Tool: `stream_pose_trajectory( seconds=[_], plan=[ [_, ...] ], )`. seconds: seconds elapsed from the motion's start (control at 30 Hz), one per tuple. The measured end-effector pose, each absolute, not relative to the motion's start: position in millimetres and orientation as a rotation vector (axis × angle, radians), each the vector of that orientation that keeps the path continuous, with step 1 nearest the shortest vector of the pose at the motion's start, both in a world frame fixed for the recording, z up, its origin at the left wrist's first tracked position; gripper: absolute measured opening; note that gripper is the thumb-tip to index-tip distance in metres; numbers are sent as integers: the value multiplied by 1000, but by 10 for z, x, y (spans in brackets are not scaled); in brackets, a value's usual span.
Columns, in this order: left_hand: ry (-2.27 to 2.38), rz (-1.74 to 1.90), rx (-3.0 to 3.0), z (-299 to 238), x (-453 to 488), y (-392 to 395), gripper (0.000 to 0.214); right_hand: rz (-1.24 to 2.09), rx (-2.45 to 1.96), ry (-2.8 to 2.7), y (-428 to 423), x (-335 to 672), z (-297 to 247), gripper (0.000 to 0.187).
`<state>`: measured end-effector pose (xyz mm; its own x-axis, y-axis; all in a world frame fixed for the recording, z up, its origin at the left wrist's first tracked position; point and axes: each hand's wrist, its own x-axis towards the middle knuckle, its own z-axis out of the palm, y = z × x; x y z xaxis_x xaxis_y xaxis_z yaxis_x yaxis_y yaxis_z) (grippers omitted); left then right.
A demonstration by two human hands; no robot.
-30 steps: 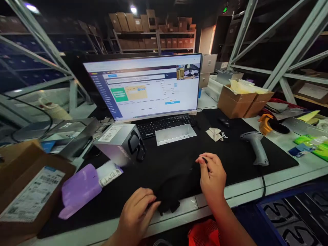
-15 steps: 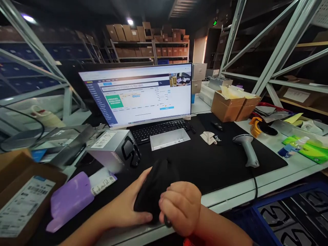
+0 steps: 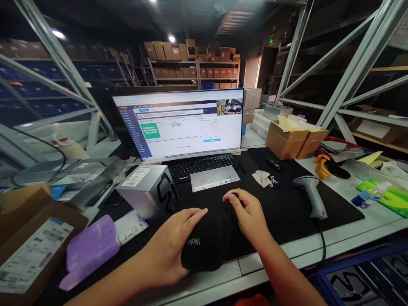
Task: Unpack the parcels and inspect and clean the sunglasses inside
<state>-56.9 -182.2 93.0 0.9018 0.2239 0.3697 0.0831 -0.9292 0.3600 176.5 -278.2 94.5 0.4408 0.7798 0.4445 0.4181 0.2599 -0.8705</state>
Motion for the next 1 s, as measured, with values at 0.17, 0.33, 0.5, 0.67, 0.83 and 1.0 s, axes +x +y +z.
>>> stream_pose_trajectory(
  seconds=[0.17, 0.33, 0.5, 0.67, 0.83, 1.0],
  plan=[
    [450, 782, 2872, 839, -366, -1871, 104, 387, -1207, -1134, -3074, 1760, 689, 62],
    [176, 869, 2996, 776, -125, -1933, 107, 369, -1517, -1262, -3292, 1738, 705, 86],
    [506, 1107, 2668, 548, 28, -1539, 97, 50, -1566, -677, -3399, 2077, 869, 78],
    [886, 964, 2424, 343, 139, -1077, 22, 85, -1376, -484, -3257, 2344, 1073, 77],
    [776, 1060, 2432, 328, -17, -1358, 15, 175, -1406, -569, -2913, 2460, 1068, 79],
    [598, 1116, 2489, 170, -401, -1810, 14, 240, -1637, -853, -2616, 2398, 977, 71]
  ],
)
